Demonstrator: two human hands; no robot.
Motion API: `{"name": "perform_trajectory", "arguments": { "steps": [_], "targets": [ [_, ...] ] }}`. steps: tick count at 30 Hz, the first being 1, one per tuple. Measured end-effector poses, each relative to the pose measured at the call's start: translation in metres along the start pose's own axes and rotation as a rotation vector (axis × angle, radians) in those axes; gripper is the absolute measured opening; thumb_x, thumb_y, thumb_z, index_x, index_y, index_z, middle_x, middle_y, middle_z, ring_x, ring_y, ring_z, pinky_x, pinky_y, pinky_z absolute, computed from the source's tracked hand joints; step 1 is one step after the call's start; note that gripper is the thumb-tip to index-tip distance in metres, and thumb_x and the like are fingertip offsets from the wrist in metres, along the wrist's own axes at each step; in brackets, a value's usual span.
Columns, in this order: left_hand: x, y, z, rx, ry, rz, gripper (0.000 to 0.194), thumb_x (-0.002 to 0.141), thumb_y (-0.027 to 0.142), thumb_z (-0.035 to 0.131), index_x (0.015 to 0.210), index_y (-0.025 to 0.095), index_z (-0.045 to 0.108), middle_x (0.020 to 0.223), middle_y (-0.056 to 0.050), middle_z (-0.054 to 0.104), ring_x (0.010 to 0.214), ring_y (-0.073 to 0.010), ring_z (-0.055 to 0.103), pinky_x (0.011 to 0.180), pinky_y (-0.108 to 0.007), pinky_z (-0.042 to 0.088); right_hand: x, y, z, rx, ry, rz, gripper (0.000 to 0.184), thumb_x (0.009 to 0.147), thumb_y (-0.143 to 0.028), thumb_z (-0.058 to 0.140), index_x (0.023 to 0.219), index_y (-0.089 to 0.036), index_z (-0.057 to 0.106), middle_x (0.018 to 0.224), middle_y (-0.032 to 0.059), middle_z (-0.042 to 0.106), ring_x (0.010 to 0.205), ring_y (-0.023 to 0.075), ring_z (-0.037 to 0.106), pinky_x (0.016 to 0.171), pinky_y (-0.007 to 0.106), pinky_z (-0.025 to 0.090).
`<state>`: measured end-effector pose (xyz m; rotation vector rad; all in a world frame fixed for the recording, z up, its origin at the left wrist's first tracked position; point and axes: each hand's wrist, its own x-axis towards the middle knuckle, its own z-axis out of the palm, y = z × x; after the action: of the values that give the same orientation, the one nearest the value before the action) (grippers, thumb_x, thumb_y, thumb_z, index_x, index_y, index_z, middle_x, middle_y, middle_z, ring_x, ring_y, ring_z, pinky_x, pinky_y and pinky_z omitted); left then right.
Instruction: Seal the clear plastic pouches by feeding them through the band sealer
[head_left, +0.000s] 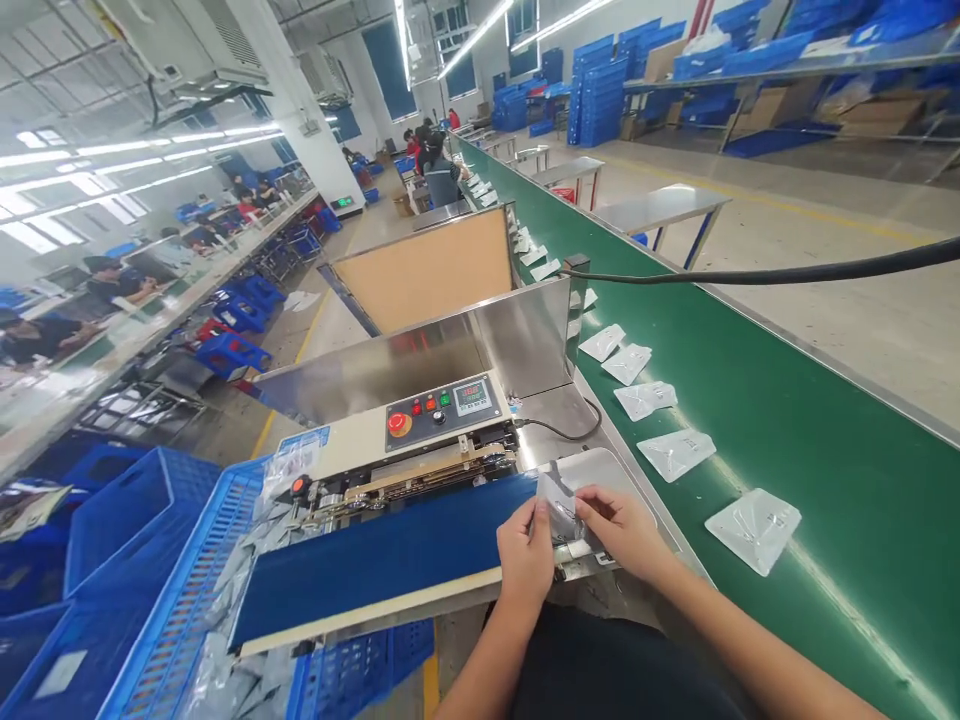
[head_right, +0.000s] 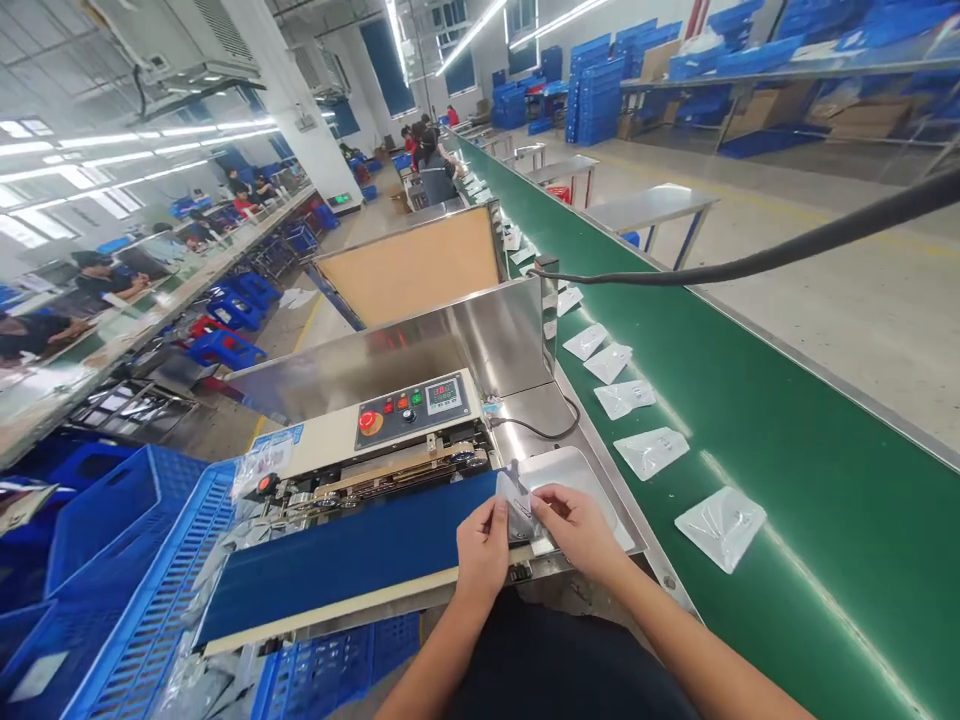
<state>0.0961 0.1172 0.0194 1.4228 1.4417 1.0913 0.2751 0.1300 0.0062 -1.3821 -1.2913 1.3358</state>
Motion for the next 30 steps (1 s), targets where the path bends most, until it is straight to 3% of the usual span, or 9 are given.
{"name": "perform_trajectory", "arguments": {
  "steps": [3, 6, 8, 13, 20, 24, 26, 27, 30],
  "targets": [
    [0.010, -0.002, 0.001, -0.026, 0.035, -0.019, 0.047, 0.104, 0.053, 0.056, 0.080, 0.019, 0.077, 0.078, -0.004, 0.070, 0.077, -0.0199, 0.061, 0.074, -0.028, 0.046, 0.011, 0.003, 0.002, -0.027, -0.019, -0.001, 0.048, 0.086, -0.068, 0.067, 0.083, -0.020, 0.074, 0.071, 0.0027, 0.068, 0.066, 0.0171, 0.056, 0.062, 0.029, 0.046],
    [0.032, -0.016, 0.006, -0.113, 0.102, -0.295, 0.049, 0.090, 0.054, 0.069, 0.055, 0.021, 0.058, 0.057, 0.001, 0.050, 0.061, -0.0164, 0.048, 0.061, -0.027, 0.039, 0.030, 0.006, 0.001, 0.000, 0.133, 0.109, 0.045, 0.081, -0.063, 0.069, 0.068, -0.021, 0.066, 0.058, 0.0004, 0.059, 0.057, 0.0149, 0.050, 0.056, 0.028, 0.040],
    [0.048, -0.029, 0.011, -0.169, 0.149, -0.453, 0.052, 0.082, 0.054, 0.071, 0.048, 0.023, 0.047, 0.051, 0.004, 0.038, 0.054, -0.0141, 0.037, 0.054, -0.027, 0.031, 0.045, 0.008, 0.001, 0.039, 0.229, 0.206, 0.041, 0.076, -0.059, 0.070, 0.063, -0.021, 0.061, 0.054, -0.0002, 0.055, 0.053, 0.0137, 0.046, 0.052, 0.028, 0.035],
    [0.070, -0.050, 0.013, -0.231, 0.211, -0.520, 0.047, 0.076, 0.056, 0.070, 0.050, 0.022, 0.050, 0.051, 0.003, 0.040, 0.053, -0.0132, 0.036, 0.052, -0.027, 0.028, 0.073, 0.009, 0.009, 0.062, 0.211, 0.290, 0.031, 0.070, -0.049, 0.073, 0.063, -0.021, 0.062, 0.052, 0.0003, 0.058, 0.049, 0.0126, 0.046, 0.048, 0.026, 0.032],
    [0.062, -0.058, -0.029, -0.165, 0.306, -0.480, 0.055, 0.078, 0.067, 0.072, 0.053, 0.020, 0.058, 0.052, 0.002, 0.045, 0.056, -0.0144, 0.041, 0.053, -0.027, 0.029, 0.092, 0.001, 0.053, 0.054, 0.082, 0.335, 0.031, 0.077, -0.045, 0.073, 0.060, -0.022, 0.059, 0.048, -0.0012, 0.058, 0.044, 0.0110, 0.045, 0.045, 0.024, 0.034],
    [0.051, -0.064, -0.061, -0.018, 0.330, -0.425, 0.056, 0.085, 0.067, 0.068, 0.055, 0.020, 0.061, 0.053, 0.000, 0.051, 0.056, -0.0158, 0.046, 0.054, -0.027, 0.032, 0.090, -0.009, 0.074, 0.039, -0.028, 0.369, 0.034, 0.076, -0.050, 0.078, 0.063, -0.020, 0.068, 0.050, 0.0011, 0.061, 0.044, 0.0135, 0.049, 0.044, 0.026, 0.036],
    [0.042, -0.066, -0.078, 0.067, 0.347, -0.402, 0.050, 0.089, 0.063, 0.066, 0.065, 0.019, 0.071, 0.061, -0.003, 0.064, 0.063, -0.0203, 0.059, 0.060, -0.028, 0.042, 0.081, -0.013, 0.058, 0.007, -0.029, 0.317, 0.037, 0.076, -0.057, 0.079, 0.072, -0.020, 0.075, 0.060, 0.0039, 0.069, 0.050, 0.0162, 0.057, 0.048, 0.028, 0.042],
    [0.037, -0.067, -0.087, 0.098, 0.378, -0.395, 0.046, 0.090, 0.061, 0.066, 0.075, 0.019, 0.077, 0.071, -0.006, 0.072, 0.071, -0.0235, 0.067, 0.066, -0.030, 0.048, 0.075, -0.012, 0.040, -0.031, 0.011, 0.268, 0.040, 0.077, -0.060, 0.077, 0.078, -0.020, 0.078, 0.067, 0.0054, 0.073, 0.055, 0.0182, 0.061, 0.052, 0.029, 0.046],
    [0.016, -0.067, -0.110, 0.150, 0.570, -0.358, 0.045, 0.093, 0.054, 0.066, 0.114, 0.018, 0.082, 0.115, -0.015, 0.082, 0.104, -0.0309, 0.076, 0.087, -0.037, 0.058, 0.044, 0.008, -0.049, -0.278, 0.328, 0.203, 0.048, 0.082, -0.066, 0.068, 0.091, -0.021, 0.083, 0.085, 0.0116, 0.079, 0.075, 0.0287, 0.071, 0.067, 0.038, 0.053]
  ]
}}
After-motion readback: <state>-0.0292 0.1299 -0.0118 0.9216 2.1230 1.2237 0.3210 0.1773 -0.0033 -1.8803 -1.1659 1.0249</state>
